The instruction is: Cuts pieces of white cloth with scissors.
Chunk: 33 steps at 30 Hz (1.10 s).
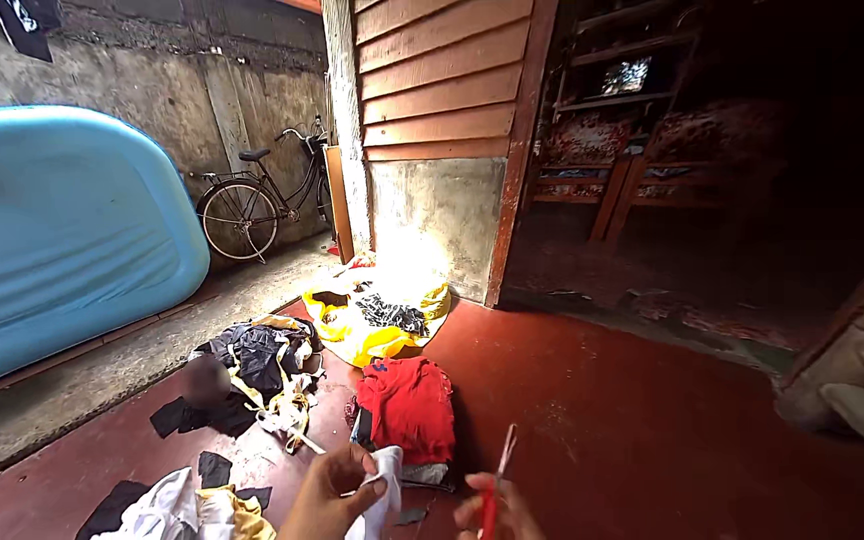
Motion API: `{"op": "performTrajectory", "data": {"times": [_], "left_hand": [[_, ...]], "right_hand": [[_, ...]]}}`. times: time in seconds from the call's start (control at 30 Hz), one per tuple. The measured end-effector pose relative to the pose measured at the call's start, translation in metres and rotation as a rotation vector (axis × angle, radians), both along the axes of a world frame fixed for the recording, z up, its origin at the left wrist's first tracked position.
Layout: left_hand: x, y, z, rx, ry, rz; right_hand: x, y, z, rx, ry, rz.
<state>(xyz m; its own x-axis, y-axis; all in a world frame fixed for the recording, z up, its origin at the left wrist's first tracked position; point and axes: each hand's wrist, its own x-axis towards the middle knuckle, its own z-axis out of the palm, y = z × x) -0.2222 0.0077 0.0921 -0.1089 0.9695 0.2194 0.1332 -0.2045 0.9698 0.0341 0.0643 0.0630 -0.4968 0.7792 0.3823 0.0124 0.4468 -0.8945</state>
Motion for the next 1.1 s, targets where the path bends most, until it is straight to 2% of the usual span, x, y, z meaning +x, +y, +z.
{"op": "performTrajectory", "data": {"times": [0.07,0.17,0.23,0.33,0.5,0.6,0.67,0.77,0.83,1.0,1.07,1.1], "left_hand": [[0.031,-0.014,0.027,0.025,0.036,-0.070],[0.069,-0.021,0.047,0.123,0.195,-0.124],[0.088,-0.018,0.054,0.176,0.311,-0.065],[0.106,-0.007,0.060,0.159,0.537,0.079],[0.122,0.017,0.058,0.074,0.785,0.027],[0.127,0.033,0.072,-0.150,1.045,0.033],[0.122,0.047,0.070,-0.218,1.081,0.074],[0.120,0.066,0.072,-0.181,0.910,0.126],[0.127,0.075,0.081,-0.146,0.702,0.139],[0.155,0.082,0.098,-0.264,-0.188,0.072],[0.159,0.083,0.098,-0.269,-0.310,0.044],[0.160,0.084,0.094,-0.239,-0.250,0.034]], "right_hand": [[0.001,-0.017,0.001,0.120,-0.010,-0.084],[0.007,-0.045,0.013,0.186,-0.050,-0.276],[0.023,-0.048,0.020,0.261,-0.101,-0.440],[0.060,-0.019,0.019,0.422,-0.212,-0.654],[0.112,0.017,0.035,0.457,-0.309,-0.700],[0.132,0.026,0.057,0.510,-0.354,-0.730],[0.142,0.030,0.072,0.562,-0.374,-0.737],[0.146,0.033,0.094,0.585,-0.402,-0.715],[0.146,0.033,0.104,0.586,-0.394,-0.696],[0.151,0.024,0.117,0.438,-0.365,-0.690],[0.155,0.022,0.114,0.371,-0.379,-0.667],[0.156,0.020,0.113,0.338,-0.405,-0.645]]}}
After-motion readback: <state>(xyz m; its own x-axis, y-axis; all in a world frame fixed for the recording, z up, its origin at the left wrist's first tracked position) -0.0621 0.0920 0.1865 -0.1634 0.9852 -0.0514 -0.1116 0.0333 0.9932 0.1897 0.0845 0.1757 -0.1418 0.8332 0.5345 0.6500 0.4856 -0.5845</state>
